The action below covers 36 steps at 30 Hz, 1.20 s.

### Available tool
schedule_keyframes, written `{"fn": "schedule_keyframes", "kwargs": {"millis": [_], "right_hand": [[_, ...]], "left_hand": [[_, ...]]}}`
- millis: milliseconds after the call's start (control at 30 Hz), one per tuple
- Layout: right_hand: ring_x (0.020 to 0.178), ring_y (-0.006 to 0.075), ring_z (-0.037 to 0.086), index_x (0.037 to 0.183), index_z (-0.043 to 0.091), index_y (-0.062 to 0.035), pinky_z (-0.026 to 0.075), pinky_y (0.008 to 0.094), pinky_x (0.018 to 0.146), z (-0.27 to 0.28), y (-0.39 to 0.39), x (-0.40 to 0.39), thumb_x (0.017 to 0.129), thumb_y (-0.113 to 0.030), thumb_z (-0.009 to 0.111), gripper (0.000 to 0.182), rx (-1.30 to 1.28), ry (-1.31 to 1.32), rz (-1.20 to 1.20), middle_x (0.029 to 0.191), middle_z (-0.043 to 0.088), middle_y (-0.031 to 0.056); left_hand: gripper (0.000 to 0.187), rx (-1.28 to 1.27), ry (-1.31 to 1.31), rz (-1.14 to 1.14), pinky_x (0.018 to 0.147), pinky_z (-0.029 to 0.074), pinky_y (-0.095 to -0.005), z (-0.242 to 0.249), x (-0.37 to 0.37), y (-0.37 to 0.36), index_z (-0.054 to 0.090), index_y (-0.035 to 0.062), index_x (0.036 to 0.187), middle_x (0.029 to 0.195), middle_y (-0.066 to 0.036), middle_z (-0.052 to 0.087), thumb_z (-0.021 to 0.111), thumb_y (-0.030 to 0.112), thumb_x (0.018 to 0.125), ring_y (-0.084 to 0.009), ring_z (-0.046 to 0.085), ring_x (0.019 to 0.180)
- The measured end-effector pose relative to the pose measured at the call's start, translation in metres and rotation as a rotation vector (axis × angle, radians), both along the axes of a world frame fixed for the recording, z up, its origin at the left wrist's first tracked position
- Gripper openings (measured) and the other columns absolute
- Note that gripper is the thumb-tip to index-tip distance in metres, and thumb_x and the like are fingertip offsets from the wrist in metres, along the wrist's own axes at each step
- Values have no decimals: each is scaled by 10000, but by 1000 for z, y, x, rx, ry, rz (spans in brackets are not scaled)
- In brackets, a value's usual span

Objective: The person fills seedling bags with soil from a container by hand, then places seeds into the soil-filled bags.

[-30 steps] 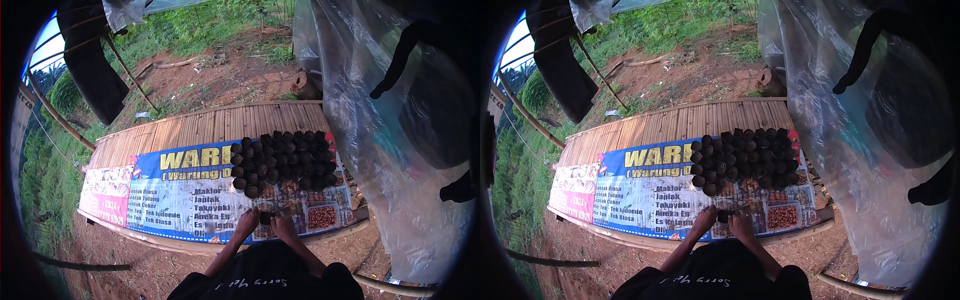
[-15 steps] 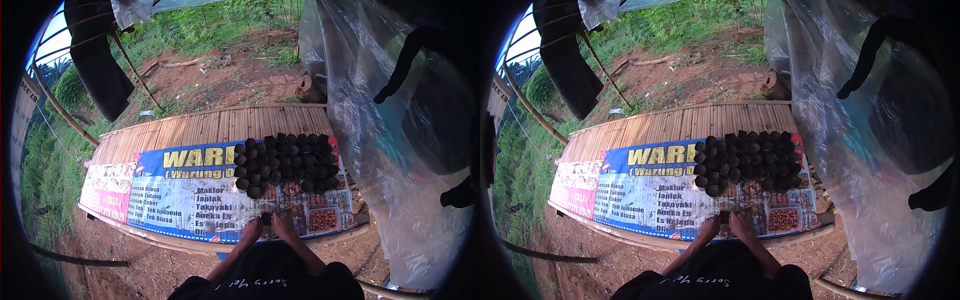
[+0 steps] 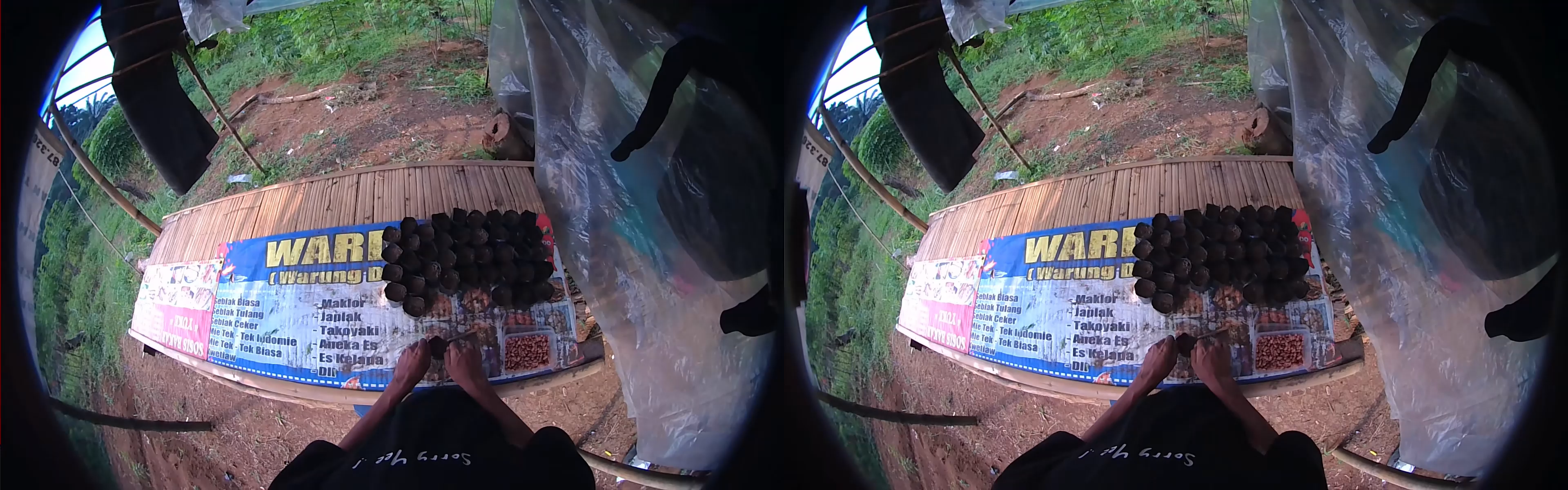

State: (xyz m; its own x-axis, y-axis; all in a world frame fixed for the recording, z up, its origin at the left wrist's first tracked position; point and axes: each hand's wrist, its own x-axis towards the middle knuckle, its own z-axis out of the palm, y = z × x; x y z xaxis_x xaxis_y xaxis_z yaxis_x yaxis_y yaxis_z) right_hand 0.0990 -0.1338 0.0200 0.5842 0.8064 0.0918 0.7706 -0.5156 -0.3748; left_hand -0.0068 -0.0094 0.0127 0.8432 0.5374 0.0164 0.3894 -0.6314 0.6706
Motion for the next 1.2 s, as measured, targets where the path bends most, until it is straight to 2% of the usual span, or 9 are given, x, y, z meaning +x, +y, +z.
{"fn": "schedule_keyframes", "kwargs": {"millis": [133, 200, 533, 633, 700, 800, 900, 1033, 1200], "right_hand": [[899, 389, 601, 854, 632, -10, 429, 478, 833, -13, 0, 4, 859, -255, 506, 276, -30, -36, 40, 795, 656, 205], [783, 418, 603, 818, 624, -9, 472, 511, 733, -6, -3, -1, 856, -252, 515, 270, 96, -2, -13, 795, 633, 248], [745, 436, 607, 777, 640, -31, 482, 508, 716, -16, -5, -10, 854, -273, 525, 279, 28, 29, -45, 777, 618, 271], [746, 429, 615, 765, 641, -31, 482, 515, 704, -12, -5, -12, 867, -314, 528, 322, -35, 122, -52, 765, 622, 266], [757, 415, 626, 782, 655, -34, 482, 519, 695, -5, -2, -4, 885, -380, 516, 387, -29, 223, -101, 739, 632, 245], [769, 403, 633, 838, 668, -44, 483, 517, 699, 2, 0, 6, 897, -426, 499, 421, 11, 125, -108, 719, 642, 223], [762, 403, 631, 927, 664, -50, 482, 507, 704, 1, 5, 6, 905, -425, 489, 414, -9, 55, -81, 732, 649, 218], [752, 406, 624, 951, 640, -56, 481, 498, 705, -19, 8, 10, 905, -386, 496, 363, 11, 17, -36, 747, 648, 218], [699, 397, 612, 823, 619, -56, 477, 495, 684, -16, 10, 11, 860, -260, 542, 221, 84, -76, 48, 691, 623, 215]], "left_hand": [[117, 30, -5, -82, 614, 464, -545, -5, 3, 6, 480, -21, 920, 816, -270, 594, 471, 79, 859, -466, 588, 730], [133, 45, -34, -75, 616, 472, -530, -4, 0, 5, 487, -16, 941, 818, -259, 596, 484, 70, 839, -451, 596, 722], [106, 124, 27, -202, 608, 462, -524, -11, 6, 24, 480, 10, 920, 821, -237, 581, 488, 36, 817, -442, 593, 734], [116, 110, 19, -160, 630, 484, -512, -2, 4, 20, 508, 5, 915, 802, -245, 602, 497, 104, 855, -431, 609, 731], [225, -9, 106, 65, 668, 485, -527, 10, 3, 11, 538, 1, 907, 824, -279, 615, 508, 224, 903, -456, 605, 764], [340, -112, 218, 125, 712, 477, -552, -3, -4, -1, 569, -6, 909, 840, -308, 617, 510, 329, 918, -482, 598, 786], [350, -217, 196, 125, 741, 467, -570, -6, -7, -9, 587, -17, 915, 832, -320, 613, 506, 324, 915, -501, 591, 789], [301, -156, 102, 168, 727, 466, -570, -4, -8, -14, 566, -23, 882, 779, -312, 609, 504, 271, 911, -506, 585, 768], [203, -141, 17, 86, 656, 459, -561, -13, -9, -4, 519, -15, 839, 755, -302, 598, 509, 182, 889, -492, 583, 749]]}}
